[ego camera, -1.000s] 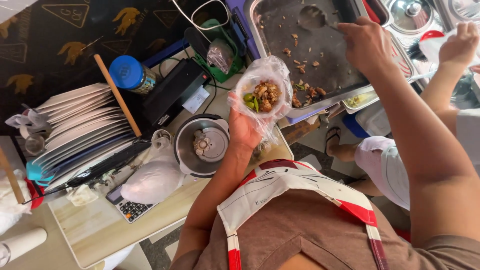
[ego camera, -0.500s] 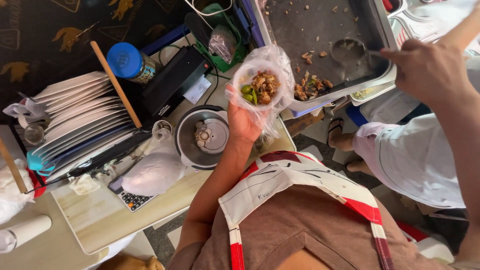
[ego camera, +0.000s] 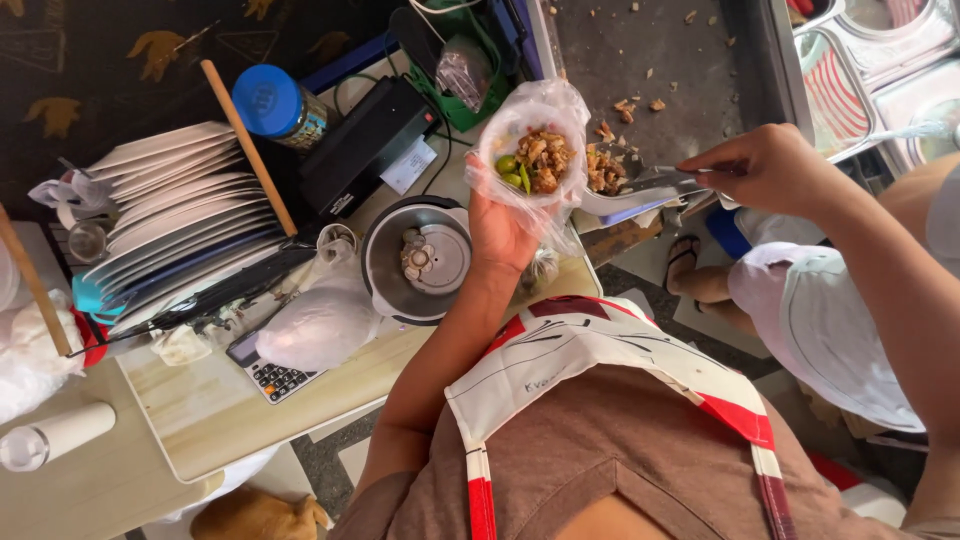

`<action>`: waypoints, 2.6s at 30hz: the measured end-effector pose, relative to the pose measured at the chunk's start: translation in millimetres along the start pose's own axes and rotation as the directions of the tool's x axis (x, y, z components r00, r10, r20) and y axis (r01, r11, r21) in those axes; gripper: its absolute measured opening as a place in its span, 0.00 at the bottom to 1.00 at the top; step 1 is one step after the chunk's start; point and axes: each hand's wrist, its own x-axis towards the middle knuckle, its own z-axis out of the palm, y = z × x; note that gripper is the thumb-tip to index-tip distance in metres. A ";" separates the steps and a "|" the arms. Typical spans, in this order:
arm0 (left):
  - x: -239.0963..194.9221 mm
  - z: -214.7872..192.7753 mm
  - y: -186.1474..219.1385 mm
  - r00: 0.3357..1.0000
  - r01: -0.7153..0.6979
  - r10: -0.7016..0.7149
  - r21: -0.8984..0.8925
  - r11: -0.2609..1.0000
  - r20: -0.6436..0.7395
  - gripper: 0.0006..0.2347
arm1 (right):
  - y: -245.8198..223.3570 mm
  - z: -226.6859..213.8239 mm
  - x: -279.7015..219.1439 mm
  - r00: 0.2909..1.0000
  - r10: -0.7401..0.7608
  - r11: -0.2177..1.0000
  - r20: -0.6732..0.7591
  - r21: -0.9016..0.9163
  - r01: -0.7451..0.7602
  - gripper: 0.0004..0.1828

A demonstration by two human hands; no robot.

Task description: Scooping cooked food from a large tray into individual plastic bags and tying them for service.

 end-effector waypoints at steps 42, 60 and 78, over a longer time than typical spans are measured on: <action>-3.1 13.5 5.5 0.994 -0.100 0.102 0.062 0.993 -0.028 0.34 | 26.4 -38.4 -2.6 0.823 -0.424 0.812 -0.379 -0.562 0.159 0.24; 3.5 15.3 -2.6 0.991 -0.131 0.128 0.075 0.989 0.032 0.33 | -3.6 -26.9 15.7 0.992 0.017 0.959 0.127 -0.281 0.019 0.16; 4.7 14.1 -1.3 0.989 -0.091 0.078 0.106 0.990 0.124 0.30 | -38.3 -67.2 12.7 0.906 -0.377 0.925 -0.193 -0.021 0.380 0.14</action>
